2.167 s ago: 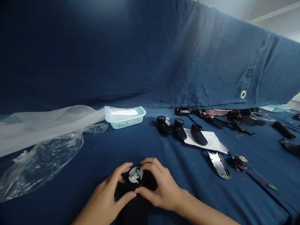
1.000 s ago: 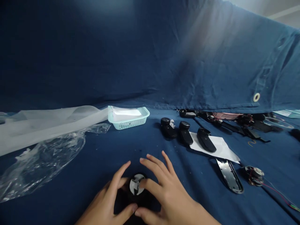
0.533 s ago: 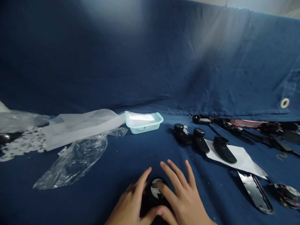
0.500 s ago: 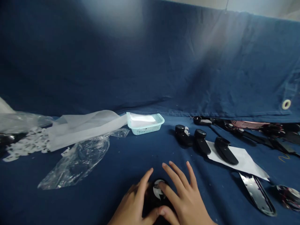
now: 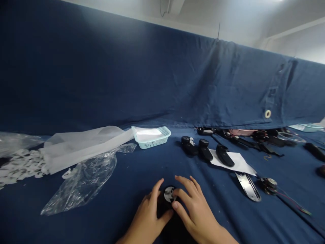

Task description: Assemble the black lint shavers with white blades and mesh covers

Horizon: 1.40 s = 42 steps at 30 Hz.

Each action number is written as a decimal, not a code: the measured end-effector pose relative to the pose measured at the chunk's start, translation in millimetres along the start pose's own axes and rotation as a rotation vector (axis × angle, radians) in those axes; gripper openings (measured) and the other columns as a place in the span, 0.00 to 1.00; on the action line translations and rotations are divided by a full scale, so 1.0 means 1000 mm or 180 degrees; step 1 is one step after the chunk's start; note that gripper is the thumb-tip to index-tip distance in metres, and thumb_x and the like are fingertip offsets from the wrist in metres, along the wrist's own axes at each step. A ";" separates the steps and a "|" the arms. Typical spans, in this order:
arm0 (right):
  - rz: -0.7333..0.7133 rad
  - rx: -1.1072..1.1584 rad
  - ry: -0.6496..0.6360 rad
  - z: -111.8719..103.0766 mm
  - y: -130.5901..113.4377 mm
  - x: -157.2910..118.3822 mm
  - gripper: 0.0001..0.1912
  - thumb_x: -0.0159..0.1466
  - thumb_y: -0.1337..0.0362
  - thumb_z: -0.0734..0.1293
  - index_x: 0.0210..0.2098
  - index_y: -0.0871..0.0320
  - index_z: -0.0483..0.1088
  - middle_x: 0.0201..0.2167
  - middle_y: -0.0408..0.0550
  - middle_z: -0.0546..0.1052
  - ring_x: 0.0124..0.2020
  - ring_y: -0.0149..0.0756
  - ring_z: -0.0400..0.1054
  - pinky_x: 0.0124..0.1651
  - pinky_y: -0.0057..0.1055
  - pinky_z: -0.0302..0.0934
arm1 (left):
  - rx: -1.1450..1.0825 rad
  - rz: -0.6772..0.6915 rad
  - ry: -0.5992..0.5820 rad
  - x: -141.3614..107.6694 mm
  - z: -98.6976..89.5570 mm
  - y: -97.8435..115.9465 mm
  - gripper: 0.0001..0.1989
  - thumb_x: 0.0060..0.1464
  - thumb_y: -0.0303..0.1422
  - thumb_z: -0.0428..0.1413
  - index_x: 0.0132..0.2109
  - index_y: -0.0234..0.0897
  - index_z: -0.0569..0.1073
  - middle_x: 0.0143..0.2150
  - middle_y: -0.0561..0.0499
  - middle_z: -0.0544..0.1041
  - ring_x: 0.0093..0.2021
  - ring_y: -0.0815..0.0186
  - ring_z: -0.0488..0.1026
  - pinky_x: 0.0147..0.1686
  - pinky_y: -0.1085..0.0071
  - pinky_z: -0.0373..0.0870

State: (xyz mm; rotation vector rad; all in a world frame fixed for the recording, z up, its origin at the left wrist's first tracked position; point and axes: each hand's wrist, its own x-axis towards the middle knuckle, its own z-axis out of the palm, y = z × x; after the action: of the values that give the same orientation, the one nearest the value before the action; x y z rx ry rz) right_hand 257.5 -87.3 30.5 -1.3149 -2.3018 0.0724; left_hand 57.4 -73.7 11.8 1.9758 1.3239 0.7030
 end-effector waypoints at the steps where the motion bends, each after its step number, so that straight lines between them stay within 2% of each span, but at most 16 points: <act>1: 0.0029 0.0041 -0.0051 -0.003 -0.003 0.000 0.11 0.70 0.58 0.59 0.49 0.51 0.69 0.62 0.54 0.64 0.65 0.50 0.57 0.64 0.63 0.53 | -0.0020 0.0041 0.0029 0.000 0.001 -0.001 0.38 0.55 0.34 0.55 0.69 0.37 0.50 0.57 0.40 0.73 0.57 0.53 0.70 0.57 0.54 0.65; 5: 0.0053 0.0352 0.0061 -0.014 -0.002 0.005 0.14 0.70 0.57 0.59 0.52 0.51 0.69 0.64 0.54 0.61 0.65 0.49 0.56 0.63 0.55 0.56 | -0.0031 0.0082 0.0087 0.000 0.001 -0.003 0.36 0.55 0.34 0.55 0.68 0.37 0.52 0.56 0.41 0.74 0.56 0.53 0.71 0.57 0.53 0.66; 7: 0.0184 0.0772 0.0374 -0.017 0.006 0.014 0.15 0.70 0.56 0.59 0.52 0.52 0.69 0.63 0.53 0.62 0.64 0.48 0.57 0.63 0.49 0.58 | 0.0017 0.0042 0.0075 0.001 0.001 -0.003 0.36 0.55 0.34 0.56 0.68 0.37 0.53 0.56 0.40 0.74 0.56 0.53 0.70 0.57 0.52 0.66; 9: 0.0468 0.1368 0.0810 -0.014 0.019 0.029 0.14 0.69 0.55 0.61 0.47 0.53 0.73 0.59 0.53 0.67 0.60 0.46 0.62 0.61 0.44 0.59 | 0.0094 0.0044 0.0087 0.001 0.001 -0.003 0.34 0.56 0.35 0.55 0.67 0.36 0.56 0.57 0.40 0.73 0.57 0.52 0.70 0.58 0.49 0.64; 13: 0.1085 0.2064 0.1518 0.009 0.047 0.059 0.19 0.69 0.51 0.59 0.38 0.57 0.74 0.48 0.53 0.73 0.48 0.42 0.69 0.52 0.38 0.64 | 0.0268 0.0136 0.0093 0.002 0.002 -0.006 0.30 0.54 0.36 0.56 0.63 0.34 0.64 0.59 0.39 0.72 0.59 0.50 0.69 0.59 0.47 0.65; 17: 0.1542 0.2336 0.1730 0.035 0.057 0.067 0.19 0.69 0.50 0.58 0.37 0.58 0.72 0.32 0.47 0.75 0.32 0.36 0.68 0.37 0.31 0.63 | 0.0550 0.0249 0.0124 0.006 0.008 -0.016 0.28 0.48 0.34 0.59 0.58 0.37 0.70 0.55 0.41 0.76 0.55 0.47 0.73 0.54 0.44 0.70; 19: 0.1649 0.2446 0.1634 0.041 0.056 0.063 0.19 0.68 0.50 0.60 0.35 0.58 0.72 0.25 0.44 0.72 0.27 0.34 0.65 0.33 0.29 0.59 | 0.0636 0.0382 0.0216 0.008 0.009 -0.020 0.28 0.45 0.34 0.60 0.56 0.37 0.71 0.53 0.41 0.78 0.52 0.47 0.75 0.51 0.46 0.73; 21: 0.1710 0.2559 0.1500 0.043 0.054 0.059 0.19 0.68 0.50 0.61 0.32 0.58 0.72 0.22 0.42 0.70 0.25 0.32 0.63 0.31 0.28 0.57 | 0.0655 0.0516 0.0341 0.009 0.008 -0.021 0.28 0.45 0.33 0.61 0.56 0.38 0.71 0.51 0.42 0.79 0.50 0.48 0.77 0.48 0.48 0.76; 24: 0.1788 0.2815 0.1249 0.040 0.050 0.055 0.19 0.68 0.50 0.61 0.32 0.58 0.72 0.23 0.42 0.71 0.22 0.30 0.61 0.28 0.28 0.55 | 0.0553 0.0605 0.0393 0.008 0.003 -0.015 0.29 0.45 0.32 0.62 0.57 0.42 0.69 0.50 0.45 0.79 0.48 0.51 0.77 0.45 0.52 0.78; 27: 0.1755 0.3197 0.0863 0.034 0.047 0.053 0.17 0.66 0.50 0.64 0.32 0.58 0.72 0.26 0.44 0.74 0.22 0.30 0.62 0.28 0.28 0.56 | 0.0292 0.0582 0.0264 0.006 -0.003 -0.006 0.31 0.46 0.31 0.63 0.58 0.45 0.67 0.49 0.48 0.78 0.48 0.55 0.77 0.46 0.57 0.78; 29: 0.1601 0.3478 0.0546 0.027 0.043 0.050 0.16 0.64 0.51 0.66 0.34 0.58 0.73 0.29 0.46 0.75 0.28 0.32 0.66 0.33 0.29 0.59 | 0.0071 0.0562 0.0194 0.006 -0.006 -0.001 0.30 0.48 0.30 0.62 0.59 0.47 0.65 0.50 0.49 0.76 0.48 0.58 0.76 0.47 0.61 0.77; 31: 0.1374 0.3750 0.0226 0.019 0.039 0.048 0.16 0.63 0.51 0.67 0.39 0.57 0.74 0.37 0.49 0.77 0.38 0.38 0.70 0.41 0.33 0.62 | -0.0109 0.0588 0.0186 0.006 -0.009 0.002 0.30 0.50 0.29 0.61 0.59 0.48 0.65 0.51 0.51 0.75 0.50 0.61 0.75 0.49 0.64 0.76; 34: 0.1128 0.4436 -0.0405 0.008 0.032 0.044 0.20 0.62 0.52 0.67 0.49 0.55 0.72 0.49 0.52 0.75 0.52 0.46 0.68 0.53 0.40 0.59 | -0.0265 0.0684 0.0258 0.008 -0.011 0.002 0.32 0.50 0.27 0.62 0.60 0.51 0.64 0.53 0.53 0.73 0.52 0.63 0.74 0.51 0.68 0.74; 37: 0.1114 0.5047 -0.0964 0.003 0.026 0.041 0.23 0.62 0.57 0.67 0.56 0.54 0.68 0.53 0.51 0.73 0.55 0.46 0.65 0.57 0.42 0.55 | -0.0350 0.0750 0.0356 0.009 -0.013 0.000 0.32 0.53 0.28 0.61 0.61 0.53 0.63 0.54 0.54 0.72 0.53 0.64 0.73 0.53 0.70 0.73; 42: 0.1212 0.5282 -0.1158 0.004 0.018 0.038 0.24 0.59 0.64 0.71 0.55 0.49 0.69 0.52 0.45 0.73 0.54 0.40 0.64 0.56 0.35 0.55 | -0.0420 0.0767 0.0359 0.008 -0.017 0.001 0.33 0.55 0.26 0.58 0.64 0.55 0.60 0.55 0.53 0.71 0.52 0.64 0.73 0.51 0.70 0.73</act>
State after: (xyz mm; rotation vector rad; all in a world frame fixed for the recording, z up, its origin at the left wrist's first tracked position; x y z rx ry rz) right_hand 254.5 -45.9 36.8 -0.6934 -1.2370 1.9217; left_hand 48.4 -63.1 24.2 2.0320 1.0818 1.0027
